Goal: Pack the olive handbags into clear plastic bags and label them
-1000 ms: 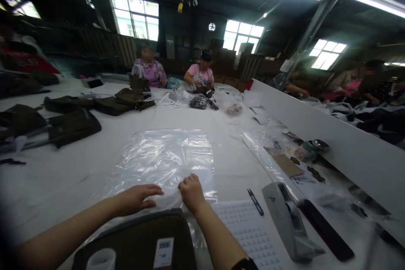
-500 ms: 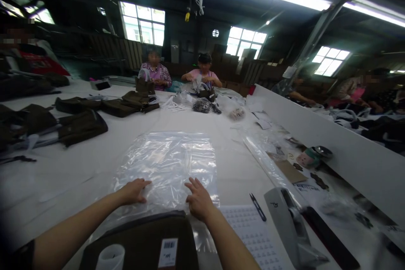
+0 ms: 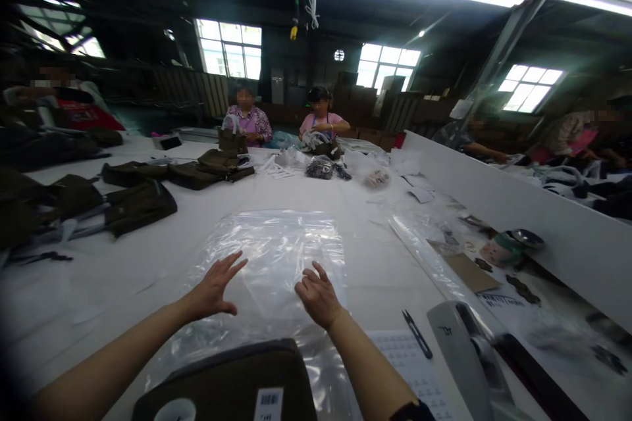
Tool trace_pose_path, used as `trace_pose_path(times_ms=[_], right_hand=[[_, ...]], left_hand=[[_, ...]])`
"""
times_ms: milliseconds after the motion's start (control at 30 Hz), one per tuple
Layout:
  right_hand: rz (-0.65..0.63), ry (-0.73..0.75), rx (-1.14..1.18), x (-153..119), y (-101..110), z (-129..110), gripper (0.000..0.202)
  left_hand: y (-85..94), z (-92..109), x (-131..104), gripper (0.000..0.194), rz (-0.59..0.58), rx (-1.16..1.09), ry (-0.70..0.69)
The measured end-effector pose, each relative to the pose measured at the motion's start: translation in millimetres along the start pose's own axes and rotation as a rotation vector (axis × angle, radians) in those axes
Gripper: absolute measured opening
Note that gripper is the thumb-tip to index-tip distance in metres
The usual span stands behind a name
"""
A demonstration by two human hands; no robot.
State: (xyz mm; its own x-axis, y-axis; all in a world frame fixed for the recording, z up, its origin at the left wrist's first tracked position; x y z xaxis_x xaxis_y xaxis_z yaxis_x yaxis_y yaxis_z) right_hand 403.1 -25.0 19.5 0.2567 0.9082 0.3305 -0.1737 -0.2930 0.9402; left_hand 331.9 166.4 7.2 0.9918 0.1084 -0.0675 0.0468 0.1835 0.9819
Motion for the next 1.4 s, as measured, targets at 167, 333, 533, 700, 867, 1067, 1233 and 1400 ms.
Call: trace_pose_path(times_ms=[167, 333, 533, 700, 867, 1067, 1233, 1400], right_hand=[[0.227, 0.132, -0.105, -31.0, 39.7, -16.9, 0.028], [0.218, -0.098, -0.095, -71.2, 59.6, -6.1, 0.038], [0.103, 0.062, 0.027, -97.4, 58.6, -41.3, 0.030], [0.093, 0.068, 0.206, -100.3, 63.5, -48.3, 0.030], [0.170, -0.333, 0.641, -101.8, 64.8, -10.1, 0.036], [0.487, -0.828, 1.155, -101.3, 43.5, 31.9, 0.040], [0.530, -0.752, 1.083, -64.6, 68.5, 31.2, 0.030], [0.424, -0.436, 0.580, -20.0, 121.2, 25.0, 0.032]], left_hand=[[34.8, 55.1, 8.0, 0.048, -0.115, 0.103, -0.213], [61.4, 65.8, -30.3, 0.026, -0.064, 0.103, -0.256], [104.0, 68.6, -69.1, 0.097, 0.179, 0.055, -0.201], [82.2, 84.9, -64.7, 0.065, -0.003, 0.008, -0.282], [42.7, 84.7, -66.3, 0.069, -0.163, -0.266, -0.232], [69.4, 87.9, -44.6, 0.033, 0.131, -0.219, -0.126], [104.3, 125.1, -28.9, 0.078, 0.391, -0.181, -0.198], [111.3, 133.3, -5.5, 0.030, 0.332, 0.071, -0.179]])
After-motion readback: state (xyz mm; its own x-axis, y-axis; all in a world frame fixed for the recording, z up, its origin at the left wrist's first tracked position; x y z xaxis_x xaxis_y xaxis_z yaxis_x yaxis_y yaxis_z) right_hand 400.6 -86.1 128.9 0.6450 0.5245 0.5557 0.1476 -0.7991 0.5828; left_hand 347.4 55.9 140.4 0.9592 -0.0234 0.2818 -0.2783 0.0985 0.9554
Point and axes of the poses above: each hand's wrist, its own x-axis towards the middle knuckle, its own y-axis out of the back of the hand, z = x × y, the point moved 9 cm from there along x, towards the middle knuckle, and after that the axes turned 4 degrees about y, right-handed, at the moved point
